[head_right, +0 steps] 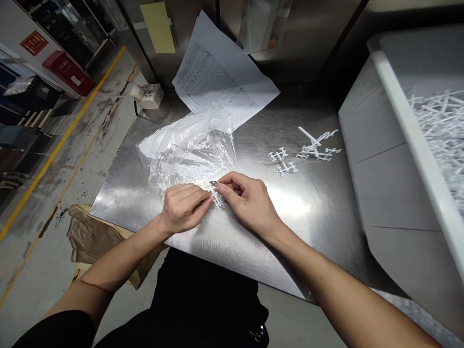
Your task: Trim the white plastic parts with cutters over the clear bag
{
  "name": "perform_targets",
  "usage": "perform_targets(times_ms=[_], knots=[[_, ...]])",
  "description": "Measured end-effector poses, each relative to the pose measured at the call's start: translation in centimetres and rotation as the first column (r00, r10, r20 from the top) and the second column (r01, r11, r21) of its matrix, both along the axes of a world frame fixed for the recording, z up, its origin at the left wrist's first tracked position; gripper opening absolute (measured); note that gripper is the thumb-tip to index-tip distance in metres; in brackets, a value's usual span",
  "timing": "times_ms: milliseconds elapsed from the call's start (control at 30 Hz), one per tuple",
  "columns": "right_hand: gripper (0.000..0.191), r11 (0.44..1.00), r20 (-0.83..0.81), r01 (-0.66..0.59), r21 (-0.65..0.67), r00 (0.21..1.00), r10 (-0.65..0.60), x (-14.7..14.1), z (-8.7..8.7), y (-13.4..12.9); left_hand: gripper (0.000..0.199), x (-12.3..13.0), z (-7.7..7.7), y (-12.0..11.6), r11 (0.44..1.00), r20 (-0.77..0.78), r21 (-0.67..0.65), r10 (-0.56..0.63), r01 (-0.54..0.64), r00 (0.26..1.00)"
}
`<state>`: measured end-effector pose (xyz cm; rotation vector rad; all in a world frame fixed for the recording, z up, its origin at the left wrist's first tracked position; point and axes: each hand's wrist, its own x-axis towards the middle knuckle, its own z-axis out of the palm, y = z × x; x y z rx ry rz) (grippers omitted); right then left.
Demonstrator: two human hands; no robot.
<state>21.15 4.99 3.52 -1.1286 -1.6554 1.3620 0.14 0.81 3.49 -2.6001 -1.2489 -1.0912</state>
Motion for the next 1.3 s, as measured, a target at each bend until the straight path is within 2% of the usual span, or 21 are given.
perform_targets(times_ms=[400, 567, 700, 1133, 1300], knots=[[0.028, 1.000, 0.058, -0.004, -0.018, 0.998, 0.005, 0.3, 0.2, 0.1, 0.017, 0.1, 0.0, 0.0, 1.000, 0.025, -0.026, -0.009, 0.010, 1.000], [0.024, 0.997, 0.006, 0.018, 0.072, 1.000, -0.018, 0.4, 1.4, -0.2, 0.018, 0.1, 0.0, 0.2, 1.000, 0.034, -0.010, 0.003, -0.002, 0.999], [0.018, 0.991, 0.028, -0.020, 0.131, 0.999, 0.016, 0.4, 2.1, -0.6, 0.018, 0.1, 0.0, 0.2, 1.000, 0.022, 0.006, 0.012, -0.012, 1.000], [0.015, 0.986, 0.039, -0.037, 0.164, 0.999, 0.031, 0.3, 2.1, -1.0, 0.023, 0.1, -0.3, 0.2, 0.999, -0.079, 0.043, 0.026, -0.023, 0.997], [0.018, 0.989, 0.013, -0.024, 0.143, 1.000, 0.023, 0.0, 1.6, -1.2, 0.024, 0.1, -0.2, 0.1, 0.996, -0.106, 0.083, 0.031, -0.023, 0.994]])
